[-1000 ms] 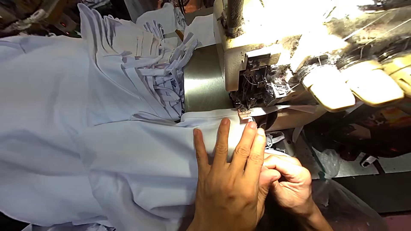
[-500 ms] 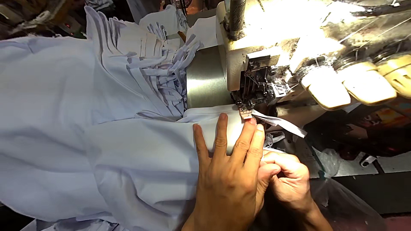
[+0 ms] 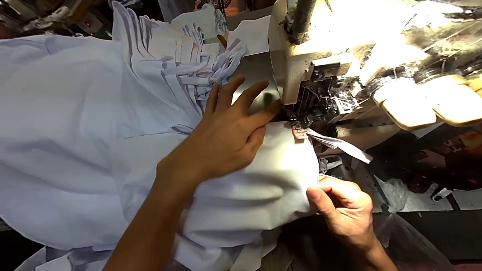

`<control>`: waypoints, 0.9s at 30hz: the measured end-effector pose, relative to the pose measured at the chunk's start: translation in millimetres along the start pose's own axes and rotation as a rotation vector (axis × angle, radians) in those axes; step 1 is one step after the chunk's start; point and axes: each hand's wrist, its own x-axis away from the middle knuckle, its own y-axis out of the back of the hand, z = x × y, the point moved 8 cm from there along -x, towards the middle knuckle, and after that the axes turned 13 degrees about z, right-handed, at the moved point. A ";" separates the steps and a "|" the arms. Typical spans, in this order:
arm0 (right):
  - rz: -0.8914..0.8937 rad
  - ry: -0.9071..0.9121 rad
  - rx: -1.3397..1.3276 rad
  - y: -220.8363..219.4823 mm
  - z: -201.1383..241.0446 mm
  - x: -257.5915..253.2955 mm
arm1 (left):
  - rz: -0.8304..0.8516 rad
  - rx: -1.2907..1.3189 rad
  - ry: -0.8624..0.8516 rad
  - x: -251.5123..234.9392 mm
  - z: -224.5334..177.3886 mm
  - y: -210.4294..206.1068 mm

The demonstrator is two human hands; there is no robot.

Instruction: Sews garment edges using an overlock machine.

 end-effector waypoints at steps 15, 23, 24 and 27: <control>-0.028 -0.033 0.061 1.3 0.3 -1.5 | -0.126 -0.273 -0.149 -14.3 -8.0 8.2; -0.104 -0.079 0.206 -1.1 0.5 -1.1 | -0.063 0.448 0.227 -21.6 22.5 -12.4; -0.110 -0.077 0.222 -1.0 0.8 -1.0 | -0.087 0.501 0.238 -22.7 22.4 -14.0; -0.116 -0.065 0.233 -0.9 1.7 -1.5 | -0.274 0.517 0.227 -19.4 22.9 -12.8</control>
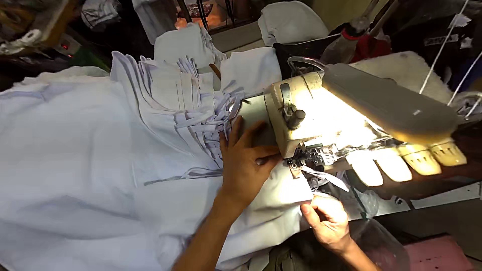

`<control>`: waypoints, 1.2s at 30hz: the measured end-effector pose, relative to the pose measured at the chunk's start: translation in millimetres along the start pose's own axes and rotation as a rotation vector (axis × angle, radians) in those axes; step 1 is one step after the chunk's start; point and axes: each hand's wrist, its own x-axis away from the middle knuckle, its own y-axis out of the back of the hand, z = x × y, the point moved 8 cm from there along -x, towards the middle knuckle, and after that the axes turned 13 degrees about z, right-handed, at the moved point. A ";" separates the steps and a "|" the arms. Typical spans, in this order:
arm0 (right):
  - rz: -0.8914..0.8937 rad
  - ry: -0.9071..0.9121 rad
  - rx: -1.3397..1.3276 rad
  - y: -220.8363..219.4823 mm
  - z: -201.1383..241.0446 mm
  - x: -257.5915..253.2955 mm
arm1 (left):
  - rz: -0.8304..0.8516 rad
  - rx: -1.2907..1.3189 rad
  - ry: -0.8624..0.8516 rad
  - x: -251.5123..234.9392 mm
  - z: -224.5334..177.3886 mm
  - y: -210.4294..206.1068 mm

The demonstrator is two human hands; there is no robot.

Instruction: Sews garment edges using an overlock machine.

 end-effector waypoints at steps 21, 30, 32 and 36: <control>-0.010 0.032 -0.034 1.3 4.8 7.9 | -0.116 -0.138 -0.081 4.4 -8.0 3.6; -0.001 0.046 -0.046 1.7 5.0 8.2 | -0.099 -0.106 -0.083 3.0 -5.8 3.9; 0.000 0.049 -0.045 1.6 5.9 8.3 | -0.097 -0.107 -0.084 3.3 -6.2 3.9; 0.006 0.048 -0.057 1.0 6.0 6.6 | -0.102 -0.114 -0.086 2.7 -7.1 4.6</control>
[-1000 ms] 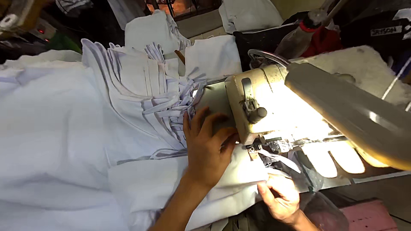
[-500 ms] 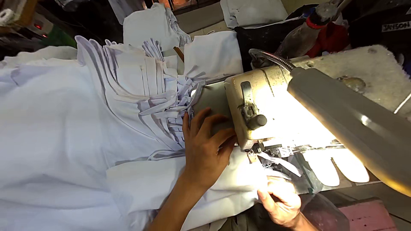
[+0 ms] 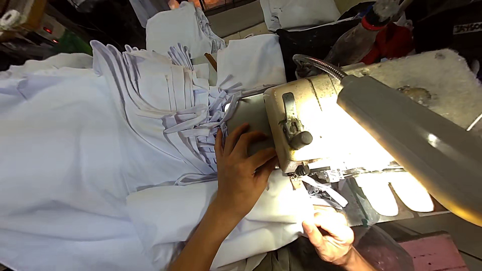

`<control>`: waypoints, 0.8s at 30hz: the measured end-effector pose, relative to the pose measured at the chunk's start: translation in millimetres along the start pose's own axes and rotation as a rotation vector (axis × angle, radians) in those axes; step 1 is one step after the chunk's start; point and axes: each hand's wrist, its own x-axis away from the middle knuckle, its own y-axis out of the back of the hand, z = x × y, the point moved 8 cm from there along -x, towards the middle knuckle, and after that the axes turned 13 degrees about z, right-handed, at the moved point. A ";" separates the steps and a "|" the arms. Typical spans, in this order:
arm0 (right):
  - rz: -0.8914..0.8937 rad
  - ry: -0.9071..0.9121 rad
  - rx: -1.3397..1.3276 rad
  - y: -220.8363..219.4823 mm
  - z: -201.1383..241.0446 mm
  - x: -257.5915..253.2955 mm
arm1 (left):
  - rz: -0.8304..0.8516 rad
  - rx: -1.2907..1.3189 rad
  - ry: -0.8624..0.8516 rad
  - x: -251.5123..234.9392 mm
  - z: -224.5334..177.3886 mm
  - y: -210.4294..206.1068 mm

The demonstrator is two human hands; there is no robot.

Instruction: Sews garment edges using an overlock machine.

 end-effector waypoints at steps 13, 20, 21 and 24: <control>-0.011 0.007 0.040 0.9 -0.7 2.7 | -0.011 0.001 -0.003 0.3 1.2 -1.1; -0.002 0.003 0.037 1.3 -1.3 1.5 | -0.019 0.012 -0.003 -0.6 2.0 -0.2; -0.002 0.005 0.038 1.1 -1.4 1.3 | -0.022 0.008 -0.002 -0.5 2.2 0.0; -0.005 0.010 0.037 1.0 -0.8 1.1 | -0.013 0.000 -0.004 -0.2 1.9 -0.7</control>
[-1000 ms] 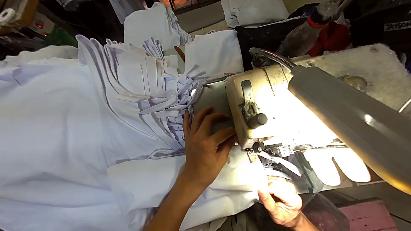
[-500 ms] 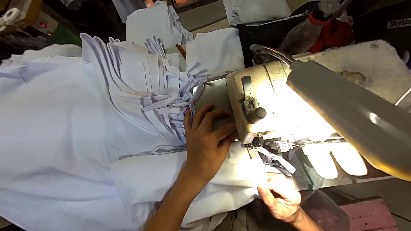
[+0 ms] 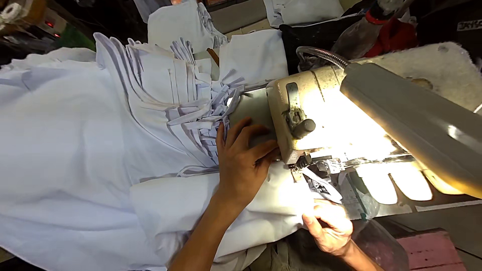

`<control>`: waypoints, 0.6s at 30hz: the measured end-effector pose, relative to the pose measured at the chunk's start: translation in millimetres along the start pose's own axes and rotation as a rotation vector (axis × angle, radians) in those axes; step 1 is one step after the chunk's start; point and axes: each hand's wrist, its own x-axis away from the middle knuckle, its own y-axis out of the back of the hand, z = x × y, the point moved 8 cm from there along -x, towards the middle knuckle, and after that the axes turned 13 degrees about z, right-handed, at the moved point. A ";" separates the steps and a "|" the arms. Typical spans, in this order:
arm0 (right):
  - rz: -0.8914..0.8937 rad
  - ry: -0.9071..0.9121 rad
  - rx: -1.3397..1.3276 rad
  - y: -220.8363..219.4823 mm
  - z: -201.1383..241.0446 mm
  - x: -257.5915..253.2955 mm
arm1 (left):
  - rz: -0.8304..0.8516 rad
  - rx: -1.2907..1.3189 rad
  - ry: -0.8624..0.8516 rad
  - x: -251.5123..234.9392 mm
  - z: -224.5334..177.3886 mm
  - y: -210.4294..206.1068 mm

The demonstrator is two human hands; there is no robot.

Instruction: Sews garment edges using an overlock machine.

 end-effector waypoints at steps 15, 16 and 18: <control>0.009 -0.025 0.015 -0.5 2.2 -3.8 | 0.009 -0.034 -0.018 -1.4 -2.7 1.6; 0.014 -0.026 0.016 -0.9 2.3 -4.6 | 0.011 -0.046 -0.023 -1.4 -3.5 2.0; 0.023 -0.026 0.000 -1.8 2.0 -4.5 | 0.026 -0.063 -0.038 -0.8 -5.0 1.6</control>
